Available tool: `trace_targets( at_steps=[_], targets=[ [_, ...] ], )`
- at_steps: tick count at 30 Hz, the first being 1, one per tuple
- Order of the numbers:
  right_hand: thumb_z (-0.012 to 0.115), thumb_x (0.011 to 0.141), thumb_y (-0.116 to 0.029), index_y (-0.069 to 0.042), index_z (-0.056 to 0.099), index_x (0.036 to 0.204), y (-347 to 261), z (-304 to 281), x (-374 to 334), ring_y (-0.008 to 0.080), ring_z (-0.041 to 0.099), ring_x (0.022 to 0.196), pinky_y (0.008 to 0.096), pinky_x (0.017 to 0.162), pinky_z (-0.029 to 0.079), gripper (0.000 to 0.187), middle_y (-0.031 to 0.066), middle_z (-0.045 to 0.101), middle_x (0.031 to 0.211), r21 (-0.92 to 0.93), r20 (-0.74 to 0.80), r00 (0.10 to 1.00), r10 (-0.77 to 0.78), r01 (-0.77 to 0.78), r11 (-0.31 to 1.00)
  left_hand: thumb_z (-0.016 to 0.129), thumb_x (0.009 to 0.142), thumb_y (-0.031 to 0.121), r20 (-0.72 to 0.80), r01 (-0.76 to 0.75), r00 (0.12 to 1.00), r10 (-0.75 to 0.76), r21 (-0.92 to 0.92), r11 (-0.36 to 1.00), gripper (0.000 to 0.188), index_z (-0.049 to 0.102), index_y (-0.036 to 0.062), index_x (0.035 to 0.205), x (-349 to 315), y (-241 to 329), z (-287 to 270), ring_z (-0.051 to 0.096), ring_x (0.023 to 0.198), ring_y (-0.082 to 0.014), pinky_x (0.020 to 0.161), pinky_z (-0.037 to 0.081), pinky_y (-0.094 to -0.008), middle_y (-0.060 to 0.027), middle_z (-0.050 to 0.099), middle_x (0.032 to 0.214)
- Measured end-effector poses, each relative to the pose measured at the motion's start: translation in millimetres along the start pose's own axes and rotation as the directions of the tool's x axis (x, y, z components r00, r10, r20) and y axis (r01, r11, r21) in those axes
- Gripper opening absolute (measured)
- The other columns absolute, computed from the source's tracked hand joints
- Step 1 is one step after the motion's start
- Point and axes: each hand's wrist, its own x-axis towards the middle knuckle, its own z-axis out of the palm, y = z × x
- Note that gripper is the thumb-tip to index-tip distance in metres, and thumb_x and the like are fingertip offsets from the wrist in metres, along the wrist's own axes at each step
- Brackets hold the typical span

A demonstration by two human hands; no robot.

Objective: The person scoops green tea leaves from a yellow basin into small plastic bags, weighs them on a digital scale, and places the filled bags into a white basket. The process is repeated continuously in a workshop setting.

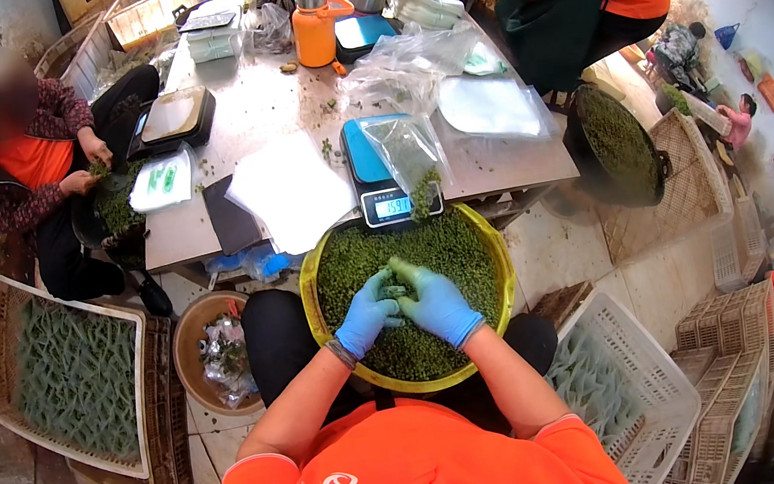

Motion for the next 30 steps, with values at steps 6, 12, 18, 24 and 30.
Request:
trace_targets(
  at_steps=[6,12,18,24,30],
  targets=[
    [0.073,0.081,-0.03,0.006,0.059,0.118,54.1,-1.0,63.5,0.0184,0.061,0.062,0.033,0.059,0.051,0.054,0.0103,0.065,0.076,0.395,-0.289,0.735,0.613,-0.492,0.776,0.061,0.081,0.005,0.089,-0.139,0.989,0.122,0.216,0.966,0.064,0.04,0.0003,0.142,7.8,-11.1,5.2,0.063,0.094,-0.0182,0.073,0.054,-0.0279,-0.0175,0.054,0.127],
    [0.065,0.088,-0.016,0.001,0.064,0.081,35.3,-13.4,67.8,0.011,0.053,0.048,0.0276,0.044,0.043,0.019,0.0055,0.062,0.064,0.61,-0.026,0.775,0.632,-0.489,0.624,0.063,0.084,0.008,0.064,-0.214,0.977,0.204,0.281,0.936,0.062,0.041,-0.0024,0.141,1.6,-5.0,2.4,0.055,0.113,-0.02,0.086,0.051,-0.0288,-0.0171,0.057,0.124],
    [0.064,0.089,-0.013,0.0,0.065,0.087,11.3,-2.2,16.8,0.008,0.054,0.051,0.023,0.042,0.04,0.013,0.0037,0.063,0.067,0.578,0.035,0.838,0.544,-0.461,0.673,0.062,0.085,0.006,0.005,-0.148,0.989,0.148,0.086,0.985,0.068,0.031,-0.0006,0.146,8.4,-5.3,5.4,0.063,0.095,-0.0181,0.078,0.053,-0.0277,-0.0165,0.054,0.124],
    [0.064,0.088,-0.013,0.0,0.063,0.079,10.8,-35.6,49.0,0.0108,0.054,0.051,0.0263,0.045,0.041,0.017,0.0048,0.06,0.061,0.699,-0.015,0.78,0.625,-0.439,0.565,0.059,0.088,0.002,0.02,-0.106,0.994,0.104,0.111,0.988,0.062,0.033,-0.0032,0.144,3.1,-3.0,9.4,0.061,0.103,-0.0183,0.089,0.049,-0.0284,-0.0146,0.057,0.125],
    [0.065,0.081,-0.025,0.003,0.062,0.075,61.7,-32.1,115.8,0.037,0.061,0.063,0.0428,0.06,0.046,0.029,0.0225,0.063,0.069,0.43,-0.244,0.796,0.554,-0.423,0.798,0.058,0.09,0.004,0.072,-0.046,0.997,0.04,0.083,0.995,0.058,0.035,-0.0022,0.143,3.2,-4.9,9.7,0.062,0.101,-0.0179,0.089,0.049,-0.028,-0.0135,0.058,0.123]
  ],
)
